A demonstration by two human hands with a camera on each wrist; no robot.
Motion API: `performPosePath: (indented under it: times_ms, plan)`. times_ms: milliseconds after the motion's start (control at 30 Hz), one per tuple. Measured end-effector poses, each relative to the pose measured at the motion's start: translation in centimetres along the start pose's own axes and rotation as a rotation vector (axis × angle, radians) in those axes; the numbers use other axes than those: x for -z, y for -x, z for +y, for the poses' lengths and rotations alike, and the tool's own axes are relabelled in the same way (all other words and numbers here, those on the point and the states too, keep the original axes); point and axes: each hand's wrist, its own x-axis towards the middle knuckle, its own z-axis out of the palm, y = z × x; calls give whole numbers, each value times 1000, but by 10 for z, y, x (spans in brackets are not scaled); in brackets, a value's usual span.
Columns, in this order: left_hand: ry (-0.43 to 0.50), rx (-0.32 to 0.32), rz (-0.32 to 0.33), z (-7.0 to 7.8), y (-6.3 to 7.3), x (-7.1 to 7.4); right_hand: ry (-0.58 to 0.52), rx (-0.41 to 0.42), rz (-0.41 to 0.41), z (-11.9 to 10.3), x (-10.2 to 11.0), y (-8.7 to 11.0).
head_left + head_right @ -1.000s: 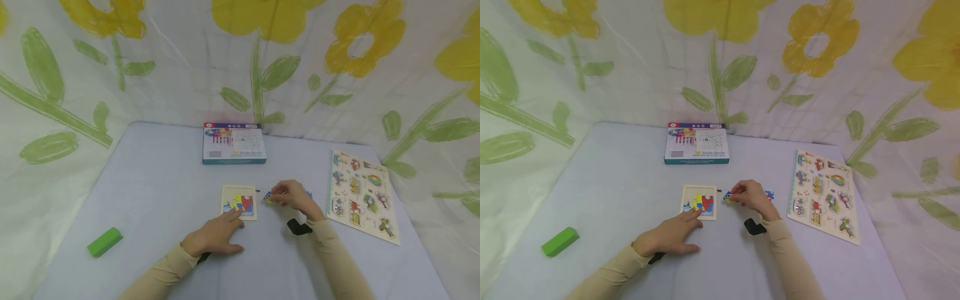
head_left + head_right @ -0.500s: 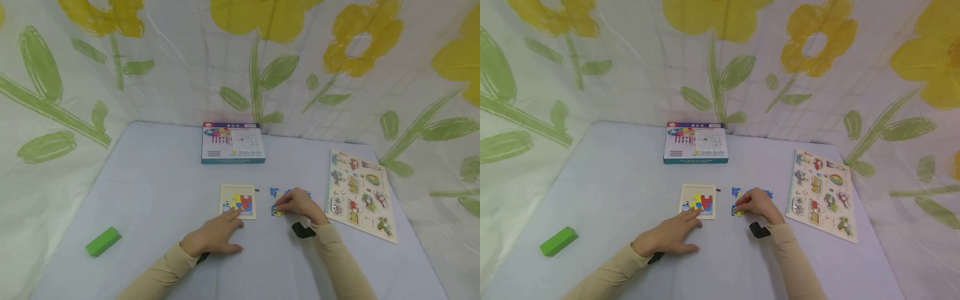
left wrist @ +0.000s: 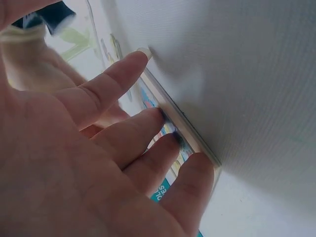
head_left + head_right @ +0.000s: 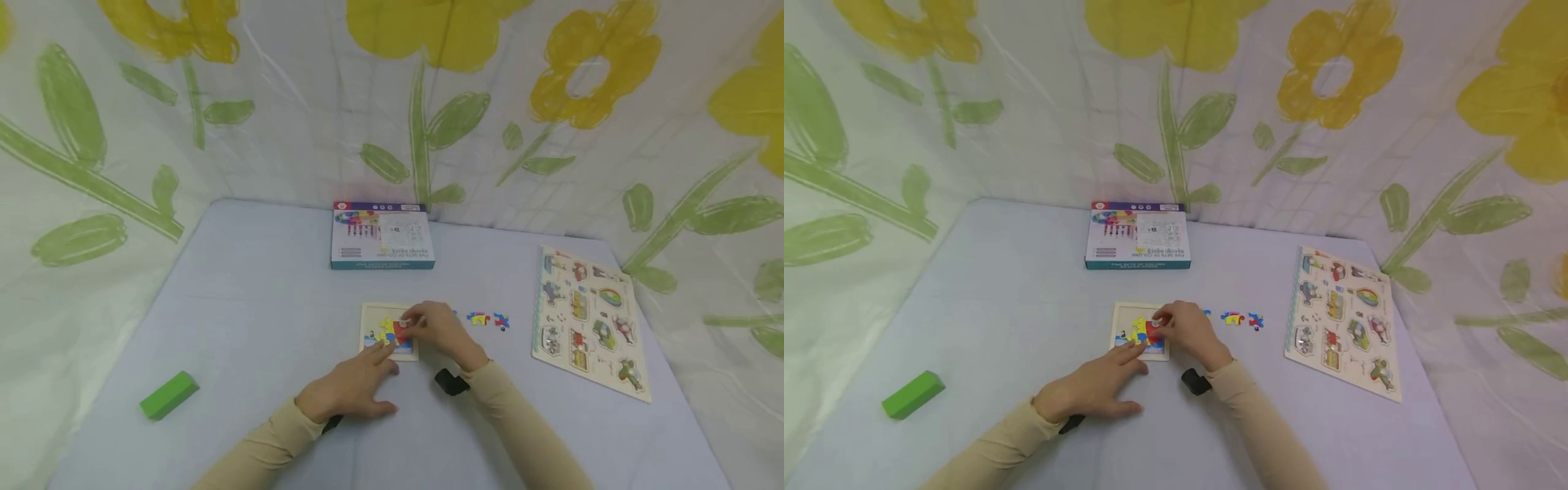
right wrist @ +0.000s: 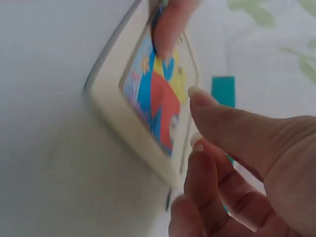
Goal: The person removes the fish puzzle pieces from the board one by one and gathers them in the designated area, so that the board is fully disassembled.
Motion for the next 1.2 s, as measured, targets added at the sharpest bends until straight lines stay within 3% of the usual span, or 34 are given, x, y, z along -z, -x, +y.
performPosePath:
  times_ms: [133, 367, 900, 1200]
  plan:
    - [2, -22, 15, -1, 1, -2, 61, 55, -82, -13, -9, -16]
    - [80, -33, -18, -11, -2, -3, 27, 10, -169, -17, -9, -31]
    - [95, 21, -21, -8, -3, 0, -97, -2, -158, -17, -9, -33]
    - [93, 4, -15, -10, -3, 0, -141, 25, -128, -9, -11, -32]
